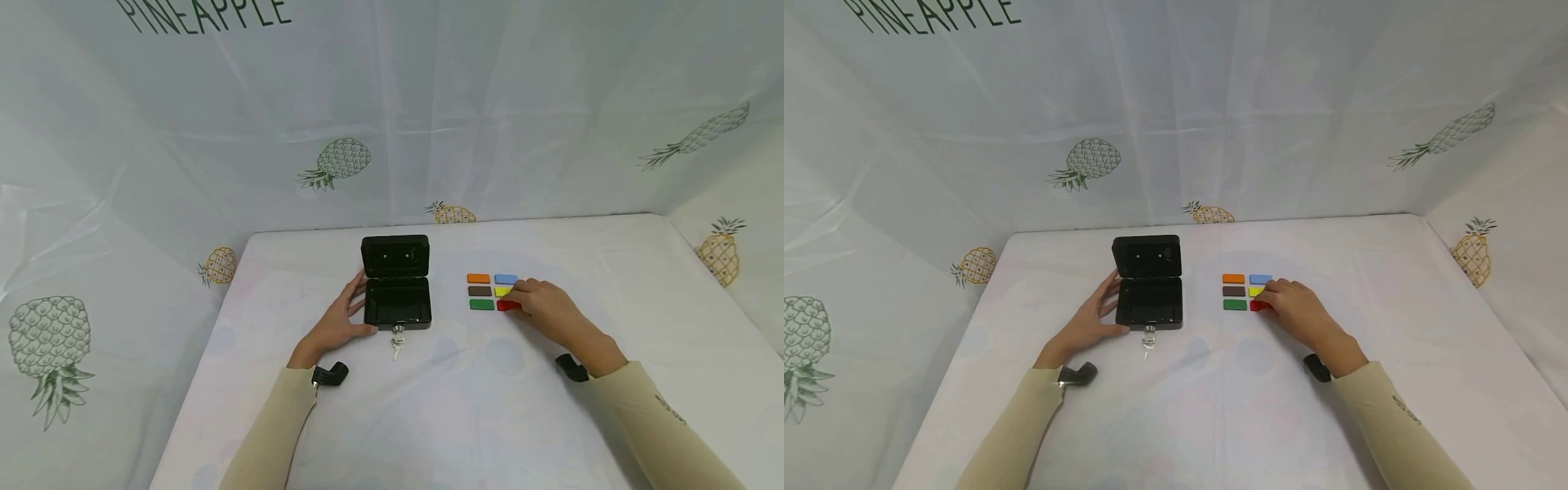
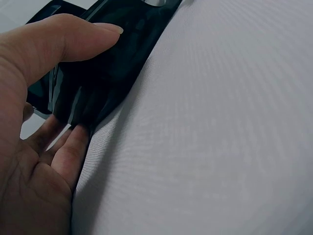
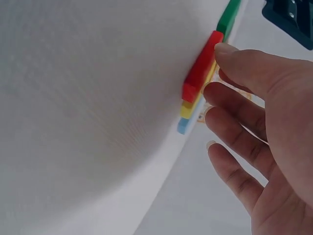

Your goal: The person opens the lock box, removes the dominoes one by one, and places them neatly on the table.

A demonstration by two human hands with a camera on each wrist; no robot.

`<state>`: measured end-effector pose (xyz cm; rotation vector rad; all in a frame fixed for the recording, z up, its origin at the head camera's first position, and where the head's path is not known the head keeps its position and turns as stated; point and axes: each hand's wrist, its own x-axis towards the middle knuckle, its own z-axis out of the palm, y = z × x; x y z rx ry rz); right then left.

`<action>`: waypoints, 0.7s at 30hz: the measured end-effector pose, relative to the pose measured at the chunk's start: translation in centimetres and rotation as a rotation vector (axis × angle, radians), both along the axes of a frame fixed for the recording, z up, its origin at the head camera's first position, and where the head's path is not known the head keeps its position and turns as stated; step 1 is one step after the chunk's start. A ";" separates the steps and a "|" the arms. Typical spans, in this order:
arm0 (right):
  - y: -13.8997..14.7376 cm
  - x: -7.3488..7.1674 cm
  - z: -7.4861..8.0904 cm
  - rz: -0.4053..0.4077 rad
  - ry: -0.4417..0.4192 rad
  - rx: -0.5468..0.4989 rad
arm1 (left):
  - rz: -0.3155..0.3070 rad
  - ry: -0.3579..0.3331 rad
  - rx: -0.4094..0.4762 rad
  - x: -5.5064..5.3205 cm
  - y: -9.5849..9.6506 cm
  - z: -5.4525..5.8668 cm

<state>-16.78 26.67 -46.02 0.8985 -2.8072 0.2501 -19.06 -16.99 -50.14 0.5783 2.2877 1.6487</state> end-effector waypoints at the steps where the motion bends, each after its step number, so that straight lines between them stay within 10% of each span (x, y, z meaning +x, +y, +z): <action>1: 0.0 0.1 0.1 -0.003 0.001 0.002 | -0.002 0.002 -0.003 0.0 0.0 0.1; 21: 2.0 2.1 2.3 -0.014 0.015 -0.040 | -0.031 -0.032 -0.017 0.1 -0.1 0.5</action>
